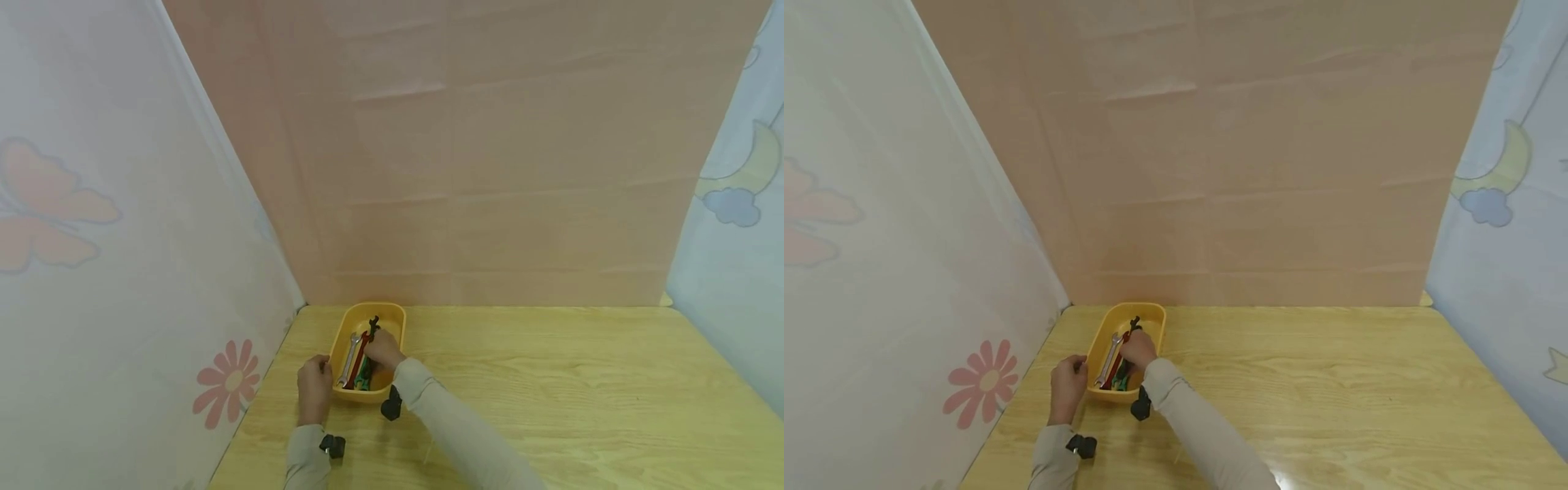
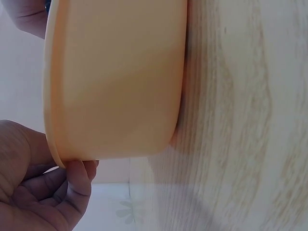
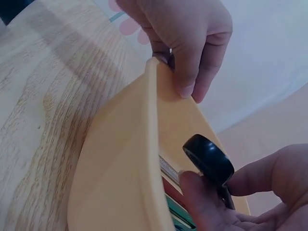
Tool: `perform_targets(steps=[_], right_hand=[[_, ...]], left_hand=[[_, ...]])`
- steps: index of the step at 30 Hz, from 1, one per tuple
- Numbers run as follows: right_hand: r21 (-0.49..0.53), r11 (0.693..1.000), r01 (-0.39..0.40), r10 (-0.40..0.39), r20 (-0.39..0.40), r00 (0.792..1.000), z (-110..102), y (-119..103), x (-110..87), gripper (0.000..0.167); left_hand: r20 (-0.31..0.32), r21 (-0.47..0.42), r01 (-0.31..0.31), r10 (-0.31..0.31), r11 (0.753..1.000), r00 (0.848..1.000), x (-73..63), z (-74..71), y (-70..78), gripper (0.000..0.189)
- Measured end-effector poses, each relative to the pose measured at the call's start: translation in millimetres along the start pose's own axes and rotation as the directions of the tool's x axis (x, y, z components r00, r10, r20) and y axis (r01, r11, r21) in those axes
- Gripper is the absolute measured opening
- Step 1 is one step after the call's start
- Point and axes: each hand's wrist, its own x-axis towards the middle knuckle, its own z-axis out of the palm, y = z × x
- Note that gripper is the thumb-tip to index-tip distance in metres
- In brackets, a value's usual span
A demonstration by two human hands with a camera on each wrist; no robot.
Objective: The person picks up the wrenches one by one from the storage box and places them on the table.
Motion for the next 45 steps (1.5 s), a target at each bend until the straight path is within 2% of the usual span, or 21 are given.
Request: perform_targets(steps=[6,13,16,22,27,36,45], right_hand=[[0.031,0.999,-0.013,0.013,0.015,1.000,-2,1,1.0,0.033],[0.038,0.999,-0.002,0.001,0.012,1.000,-4,0,-2.2,0.047],[0.061,0.998,-0.002,0.001,0.006,1.000,-5,3,-1.2,0.043],[0.128,0.992,0.008,-0.008,0.000,1.000,-7,6,0.9,0.015],[0.163,0.986,0.025,-0.026,0.004,1.000,-10,3,-0.6,0.014],[0.222,0.974,0.041,-0.041,-0.003,0.999,-15,-4,-5.4,0.013],[0.249,0.966,0.065,-0.065,-0.007,0.998,-21,-4,-7.3,0.014]], left_hand=[[-0.001,0.007,-0.012,0.012,1.000,1.000,0.0,0.3,-1.6,0.017],[0.003,0.003,-0.009,0.009,1.000,1.000,0.0,-0.2,-1.7,0.016],[0.004,-0.002,-0.001,0.001,1.000,1.000,0.1,-0.4,-2.5,0.017],[0.006,0.003,0.003,-0.003,1.000,1.000,1.2,-0.1,-4.0,0.018],[0.014,0.004,-0.006,0.006,1.000,1.000,2.7,0.1,-5.4,0.018],[0.026,-0.004,0.024,-0.024,1.000,0.999,2.6,0.7,-6.7,0.020],[0.013,0.004,0.003,-0.003,1.000,1.000,3.5,-2.5,-5.5,0.018]])
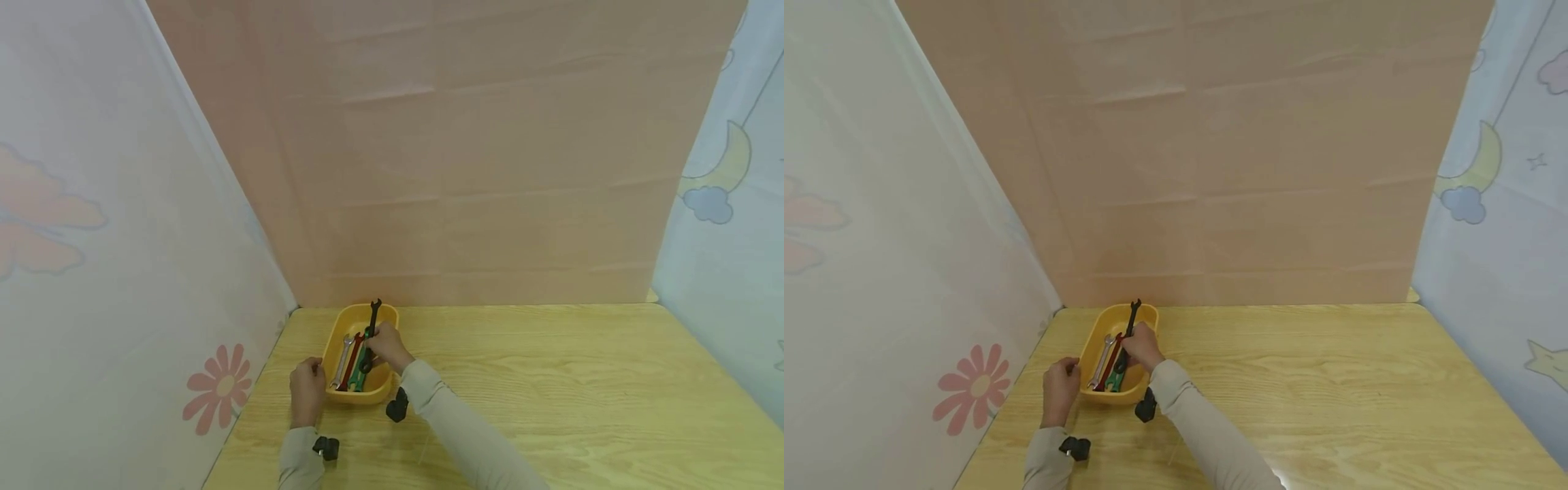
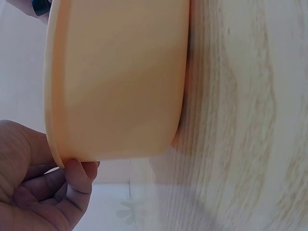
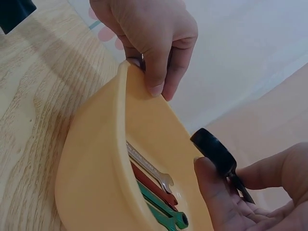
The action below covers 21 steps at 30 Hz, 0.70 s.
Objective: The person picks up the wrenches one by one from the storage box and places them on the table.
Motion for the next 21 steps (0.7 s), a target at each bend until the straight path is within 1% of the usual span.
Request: perform_targets(steps=[4,6,8,10,16,21], right_hand=[[-0.010,1.000,-0.008,0.008,-0.023,1.000,-2,1,1.0,0.017],[-0.015,1.000,-0.007,0.007,-0.037,0.999,-3,1,1.2,0.018],[-0.015,1.000,-0.011,0.010,-0.051,0.999,-4,1,1.2,0.019],[0.001,1.000,-0.014,0.014,-0.067,0.998,-6,1,0.2,0.018],[0.052,0.999,-0.006,0.012,-0.108,0.994,-14,-2,-5.7,0.018],[0.068,0.998,-0.010,0.020,-0.139,0.990,-20,-2,-6.7,0.015]], left_hand=[[0.001,0.010,0.026,-0.027,1.000,1.000,-0.1,-1.9,2.0,0.019],[0.008,0.010,0.050,-0.050,0.999,0.999,-0.6,-2.6,2.5,0.019],[0.015,0.008,0.062,-0.062,0.998,0.998,-1.2,-2.8,2.7,0.019],[0.017,0.004,0.059,-0.059,0.998,0.998,-1.4,-2.5,2.3,0.019],[0.014,-0.009,0.024,-0.024,1.000,1.000,-1.9,-1.5,2.8,0.019],[0.021,-0.015,0.031,-0.031,0.999,0.999,-1.4,-1.2,1.5,0.020]])
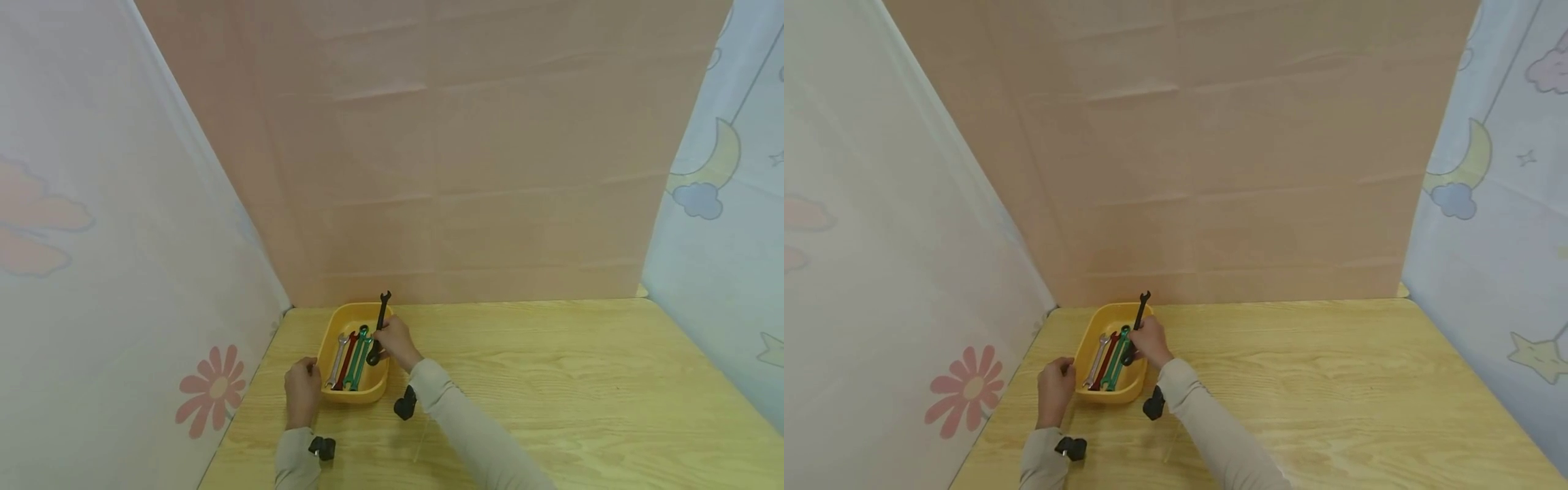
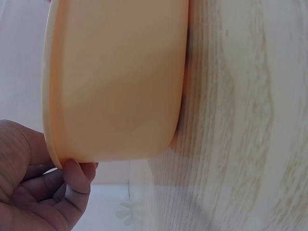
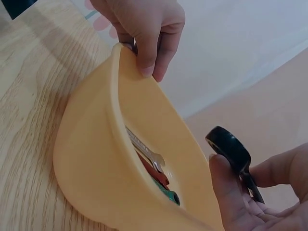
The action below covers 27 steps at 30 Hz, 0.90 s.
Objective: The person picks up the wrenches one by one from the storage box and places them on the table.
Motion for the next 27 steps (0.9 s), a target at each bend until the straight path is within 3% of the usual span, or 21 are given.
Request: perform_targets(steps=[13,23,27], right_hand=[[0.027,1.000,0.011,-0.010,-0.056,0.998,-15,3,-4.1,0.021],[-0.029,0.999,0.022,-0.026,-0.119,0.993,-30,14,-1.6,0.021],[-0.020,1.000,0.020,-0.022,-0.118,0.993,-35,16,-2.7,0.021]], left_hand=[[0.001,0.003,0.012,-0.012,1.000,1.000,1.1,0.7,-1.4,0.020],[-0.027,-0.004,-0.027,0.027,1.000,0.999,0.6,2.4,0.5,0.018],[-0.018,-0.008,-0.006,0.006,1.000,1.000,1.3,2.6,1.9,0.019]])
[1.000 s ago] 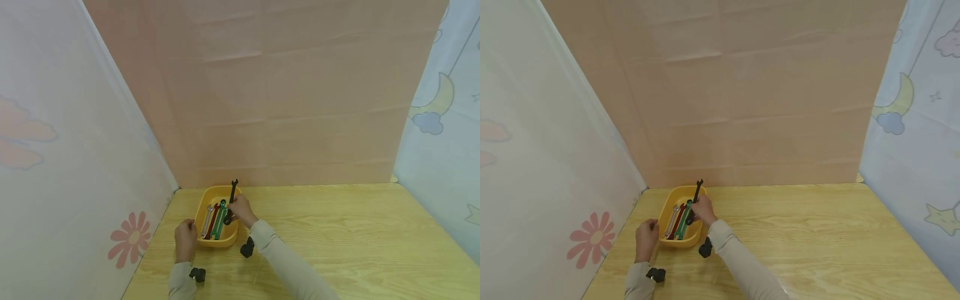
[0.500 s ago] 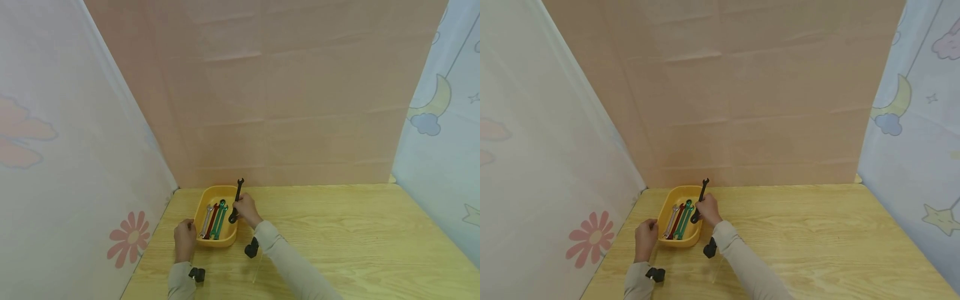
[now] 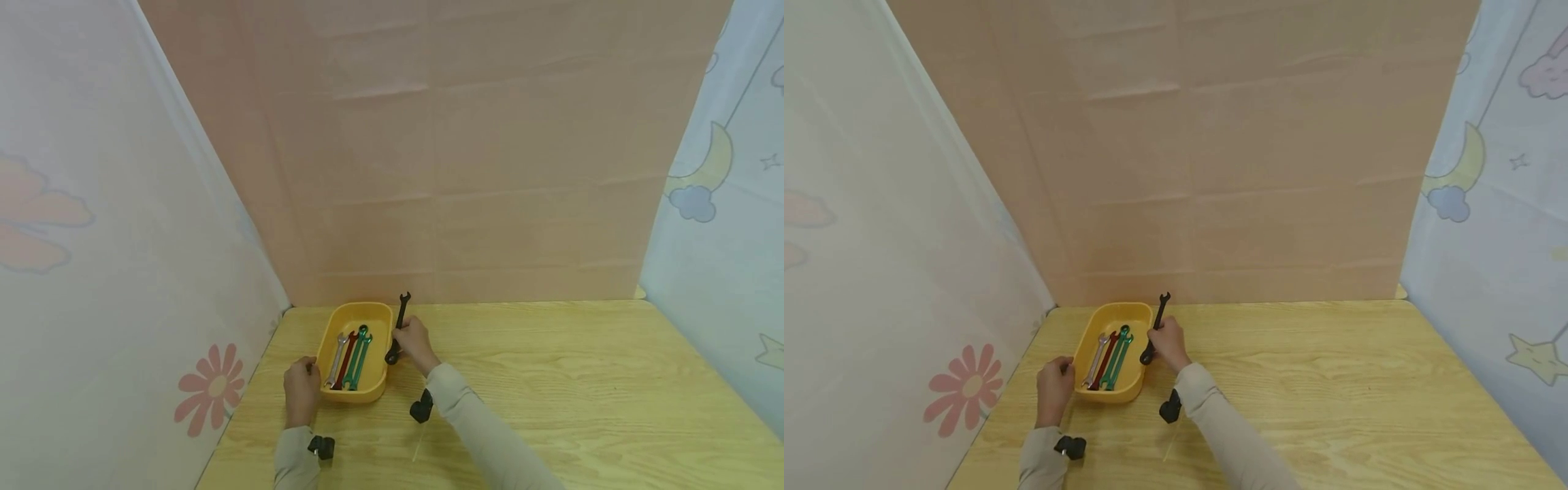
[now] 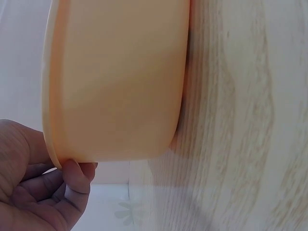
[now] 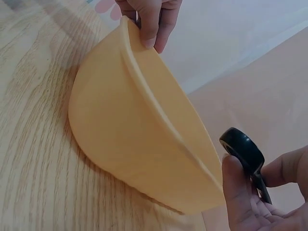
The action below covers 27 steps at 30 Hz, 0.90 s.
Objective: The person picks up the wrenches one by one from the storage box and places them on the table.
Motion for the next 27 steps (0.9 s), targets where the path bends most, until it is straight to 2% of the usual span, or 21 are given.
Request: perform_targets(steps=[4,14,27], right_hand=[[-0.002,1.000,-0.002,0.002,-0.012,1.000,-5,3,-1.9,0.022],[-0.014,1.000,0.001,-0.001,-0.016,1.000,-14,13,-4.5,0.018],[-0.121,0.992,-0.020,0.017,-0.021,1.000,-16,32,-9.3,0.014]], left_hand=[[0.005,0.000,0.016,-0.016,1.000,1.000,-0.6,0.4,0.4,0.019],[-0.003,0.003,-0.005,0.005,1.000,1.000,-0.1,-0.7,0.1,0.018],[0.000,0.012,-0.005,0.005,1.000,1.000,-1.0,-0.1,-2.5,0.018]])
